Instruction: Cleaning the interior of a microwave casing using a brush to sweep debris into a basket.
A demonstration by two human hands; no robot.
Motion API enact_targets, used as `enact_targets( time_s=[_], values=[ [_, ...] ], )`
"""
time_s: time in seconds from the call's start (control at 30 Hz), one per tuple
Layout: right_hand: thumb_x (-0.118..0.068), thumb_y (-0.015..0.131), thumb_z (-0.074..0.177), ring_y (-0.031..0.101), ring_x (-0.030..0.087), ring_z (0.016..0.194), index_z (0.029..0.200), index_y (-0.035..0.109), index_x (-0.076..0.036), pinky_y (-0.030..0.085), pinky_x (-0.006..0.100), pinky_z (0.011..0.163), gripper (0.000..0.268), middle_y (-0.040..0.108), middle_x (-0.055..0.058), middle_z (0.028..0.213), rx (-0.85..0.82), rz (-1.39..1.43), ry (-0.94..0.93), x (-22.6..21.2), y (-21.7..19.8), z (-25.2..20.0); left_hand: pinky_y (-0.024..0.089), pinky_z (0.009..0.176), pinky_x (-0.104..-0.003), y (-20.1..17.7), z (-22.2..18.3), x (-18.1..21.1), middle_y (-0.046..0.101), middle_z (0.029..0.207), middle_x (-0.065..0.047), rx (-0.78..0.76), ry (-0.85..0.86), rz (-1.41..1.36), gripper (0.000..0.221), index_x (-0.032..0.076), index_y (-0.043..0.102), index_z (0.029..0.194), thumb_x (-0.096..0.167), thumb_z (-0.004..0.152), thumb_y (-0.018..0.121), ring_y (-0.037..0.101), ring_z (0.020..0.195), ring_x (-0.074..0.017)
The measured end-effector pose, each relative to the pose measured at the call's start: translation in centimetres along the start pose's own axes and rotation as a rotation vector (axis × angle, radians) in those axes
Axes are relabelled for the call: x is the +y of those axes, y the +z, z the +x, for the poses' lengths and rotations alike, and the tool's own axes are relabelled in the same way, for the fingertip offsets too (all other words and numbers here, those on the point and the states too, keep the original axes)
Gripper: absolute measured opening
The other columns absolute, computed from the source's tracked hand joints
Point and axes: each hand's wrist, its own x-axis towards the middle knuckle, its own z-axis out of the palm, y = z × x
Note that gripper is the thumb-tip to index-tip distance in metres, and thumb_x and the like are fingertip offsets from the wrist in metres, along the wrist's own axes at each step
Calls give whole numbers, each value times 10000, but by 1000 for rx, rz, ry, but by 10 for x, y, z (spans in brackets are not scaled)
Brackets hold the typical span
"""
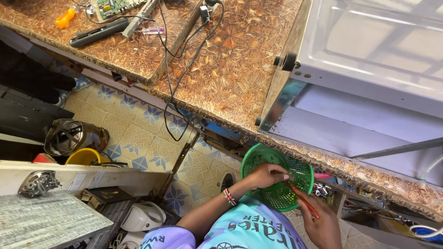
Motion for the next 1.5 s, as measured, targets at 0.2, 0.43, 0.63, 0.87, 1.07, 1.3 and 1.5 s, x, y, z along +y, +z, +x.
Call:
enact_targets(
  time_s=[0.2,0.43,0.63,0.87,1.07,1.3,1.5],
  values=[
    [-440,540,947,732,259,1075,1418,605,-437,572,381,810,476,716,24,1296,-78,-34,-9,2,3,1,467,699,-241,-7,0,1,756,1131,24,11,-47,62,377,237,757,1156,481,881,672,675,938,-138],
    [-365,606,932,729,180,1088,1290,732,-357,591,361,854,379,731,-47,1282,-64,28,-93,2,-1,-2,426,754,-231,-6,-7,12,753,1128,67,-66,-109,157,395,303,744,1199,542,935,573,654,957,-125],
    [-275,715,879,721,147,891,1144,828,-223,597,292,711,293,771,30,1097,14,294,50,-15,-3,1,553,756,-245,3,-6,8,766,1004,10,79,-92,-244,108,175,725,1000,252,929,747,703,859,-103],
    [-191,612,991,764,279,956,1061,788,-1,619,398,862,269,791,169,1049,142,565,147,-31,-3,-5,458,525,-250,-8,-11,12,695,955,-38,169,-162,-147,135,150,562,1167,255,1099,512,615,700,-120],
    [-268,685,937,708,194,931,1208,784,-177,514,318,841,302,800,70,1040,157,273,191,-28,0,-2,523,643,-248,-7,-12,13,687,1050,-80,8,-112,-95,321,136,661,1254,356,1047,553,640,782,-180],
    [-267,703,957,714,201,950,1181,816,-200,526,298,839,260,794,65,1052,233,210,107,-36,0,-10,555,756,-251,1,8,-16,758,1051,4,138,-38,-228,207,162,733,1100,217,902,759,693,881,-129],
    [-280,683,951,744,250,1020,1166,817,-148,542,338,926,286,798,143,1091,184,325,176,-57,-11,-12,596,948,-301,9,29,-42,742,1124,-66,-98,11,-486,355,75,724,1181,254,876,758,712,1005,-184]
  ],
)
